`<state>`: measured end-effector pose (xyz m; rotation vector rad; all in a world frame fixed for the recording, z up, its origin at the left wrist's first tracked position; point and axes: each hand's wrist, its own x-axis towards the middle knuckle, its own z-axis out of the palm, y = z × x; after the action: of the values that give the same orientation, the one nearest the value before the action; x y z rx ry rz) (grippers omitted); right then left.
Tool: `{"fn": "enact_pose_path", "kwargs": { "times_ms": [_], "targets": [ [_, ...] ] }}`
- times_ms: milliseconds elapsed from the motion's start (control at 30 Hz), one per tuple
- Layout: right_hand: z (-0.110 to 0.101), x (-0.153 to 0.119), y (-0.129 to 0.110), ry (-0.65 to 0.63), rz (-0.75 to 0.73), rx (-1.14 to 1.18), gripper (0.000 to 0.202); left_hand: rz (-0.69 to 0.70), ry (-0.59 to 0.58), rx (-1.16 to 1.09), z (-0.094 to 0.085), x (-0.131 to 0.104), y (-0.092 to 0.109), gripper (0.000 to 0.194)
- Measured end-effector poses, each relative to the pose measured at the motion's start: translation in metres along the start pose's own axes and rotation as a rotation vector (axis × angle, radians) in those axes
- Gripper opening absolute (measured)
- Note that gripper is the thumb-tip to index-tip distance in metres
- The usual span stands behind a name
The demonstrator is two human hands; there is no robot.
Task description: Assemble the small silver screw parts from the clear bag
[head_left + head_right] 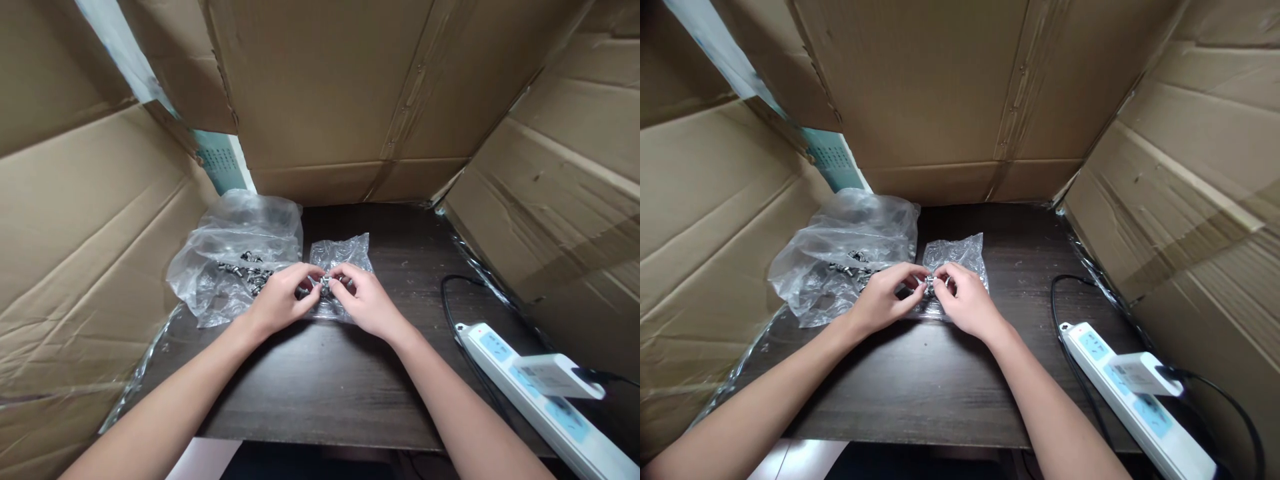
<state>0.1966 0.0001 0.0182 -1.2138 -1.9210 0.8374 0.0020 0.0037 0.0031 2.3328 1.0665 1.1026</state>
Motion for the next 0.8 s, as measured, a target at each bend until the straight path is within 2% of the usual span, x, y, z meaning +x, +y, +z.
{"fn": "enact_pose_path", "kwargs": {
  "times_ms": [167, 367, 800],
  "targets": [
    [0.0004, 0.0001, -0.0016, -0.012, -0.008, -0.004, 0.015, 0.033, -0.016, 0.007, -0.0013, 0.0003, -0.0005, 0.027],
    [-0.0001, -0.0006, -0.0031, -0.007, -0.028, -0.025, 0.015, 0.021, -0.007, 0.014, -0.0011, -0.0004, -0.0021, 0.017],
    [0.0059, 0.0002, 0.0007, -0.047, -0.057, -0.007, 0.016, -0.030, -0.008, 0.012, -0.0007, -0.0017, 0.0000, 0.010]
  ]
}}
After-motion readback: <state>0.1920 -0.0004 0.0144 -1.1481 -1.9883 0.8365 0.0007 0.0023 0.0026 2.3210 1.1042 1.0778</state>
